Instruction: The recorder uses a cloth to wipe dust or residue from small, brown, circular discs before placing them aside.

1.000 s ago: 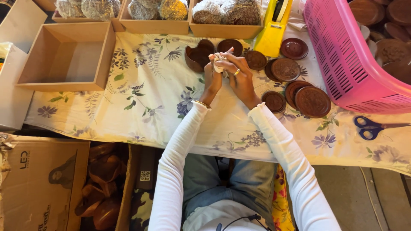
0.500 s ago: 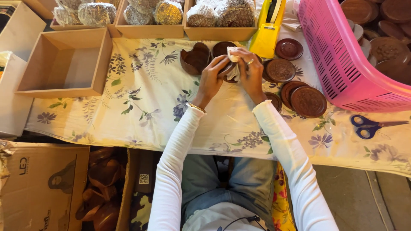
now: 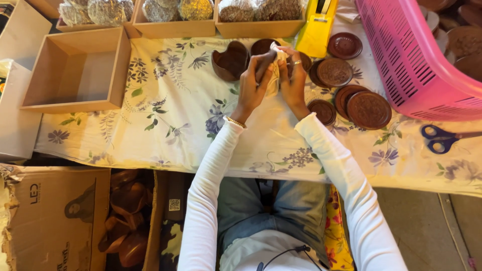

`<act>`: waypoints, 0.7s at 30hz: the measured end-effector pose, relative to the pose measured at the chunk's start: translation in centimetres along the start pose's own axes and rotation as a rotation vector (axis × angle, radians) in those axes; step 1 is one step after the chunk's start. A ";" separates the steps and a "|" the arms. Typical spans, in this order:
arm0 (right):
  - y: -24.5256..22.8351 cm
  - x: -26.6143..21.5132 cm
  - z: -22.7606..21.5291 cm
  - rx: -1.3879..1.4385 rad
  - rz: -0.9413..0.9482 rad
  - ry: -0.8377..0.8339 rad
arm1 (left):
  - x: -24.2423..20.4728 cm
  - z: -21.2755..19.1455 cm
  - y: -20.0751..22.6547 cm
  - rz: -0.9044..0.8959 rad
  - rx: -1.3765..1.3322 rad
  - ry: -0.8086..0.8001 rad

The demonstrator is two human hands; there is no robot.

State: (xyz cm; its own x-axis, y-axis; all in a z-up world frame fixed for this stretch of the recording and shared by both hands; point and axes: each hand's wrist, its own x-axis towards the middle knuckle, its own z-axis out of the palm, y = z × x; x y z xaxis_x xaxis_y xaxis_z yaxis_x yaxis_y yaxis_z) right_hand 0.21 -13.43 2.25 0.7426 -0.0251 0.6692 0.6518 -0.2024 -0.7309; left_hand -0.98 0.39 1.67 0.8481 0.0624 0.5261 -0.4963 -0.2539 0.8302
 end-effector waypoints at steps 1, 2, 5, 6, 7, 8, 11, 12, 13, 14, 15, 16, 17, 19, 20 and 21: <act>-0.2 0.0 0.0 0.001 0.007 0.002 | 0.2 0.1 -0.7 -0.005 0.002 -0.004; -0.5 -0.1 0.0 -0.049 -0.005 0.029 | 0.4 0.2 -1.4 0.152 0.008 0.076; -1.1 -0.2 0.2 -0.133 -0.112 0.058 | 1.2 0.3 -4.8 0.163 -0.297 0.151; -1.3 -0.3 0.3 -0.168 -0.214 0.064 | 1.6 0.3 -6.2 0.018 -0.607 0.144; -1.7 -0.7 0.7 -0.163 -0.206 0.065 | 1.6 -0.1 -5.6 0.011 -0.601 0.143; -2.1 -1.1 1.0 -0.191 -0.207 -0.005 | 1.7 -0.5 -5.0 -0.164 -0.675 0.222; -1.6 -1.9 1.9 -0.209 -0.188 -0.062 | 1.8 -0.8 -6.1 -0.415 -0.775 0.281; -1.2 -2.1 2.2 -0.204 -0.174 -0.050 | 1.9 -0.9 -6.8 -0.484 -0.809 0.264; -1.4 -1.8 1.8 -0.204 -0.172 -0.047 | 1.8 -1.0 -6.1 -0.485 -0.807 0.260; -1.6 -1.6 1.5 -0.168 -0.185 -0.032 | 1.7 -1.1 -5.3 -0.404 -0.794 0.121; -1.7 -1.5 0.9 -0.136 -0.196 -0.018 | 1.5 -1.1 -4.6 -0.326 -0.779 -0.019; -1.8 -1.2 0.6 -0.138 -0.193 -0.016 | 1.6 -1.4 -5.7 -0.329 -0.780 -0.022; -2.0 -1.0 0.2 -0.114 -0.208 -0.049 | 1.7 -1.6 -6.7 -0.214 -0.677 -0.143; -1.7 -0.6 -0.2 -0.090 -0.219 -0.080 | 1.6 -0.9 -9.3 -0.103 -0.573 -0.263; -1.2 -0.4 -0.2 -0.054 -0.205 -0.103 | 1.4 -0.2 -10.8 -0.171 -0.592 -0.348; -0.7 -0.2 -0.1 -0.018 -0.191 -0.129 | 1.2 0.6 -12.3 -0.238 -0.611 -0.429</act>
State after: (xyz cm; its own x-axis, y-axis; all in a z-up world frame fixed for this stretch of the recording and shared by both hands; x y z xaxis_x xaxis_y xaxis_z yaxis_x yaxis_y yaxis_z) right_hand -0.41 -13.40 2.70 0.6200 0.1409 0.7718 0.7806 -0.2092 -0.5889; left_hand 6.24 3.01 -8.08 0.8803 -0.3614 0.3072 -0.2004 0.3038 0.9314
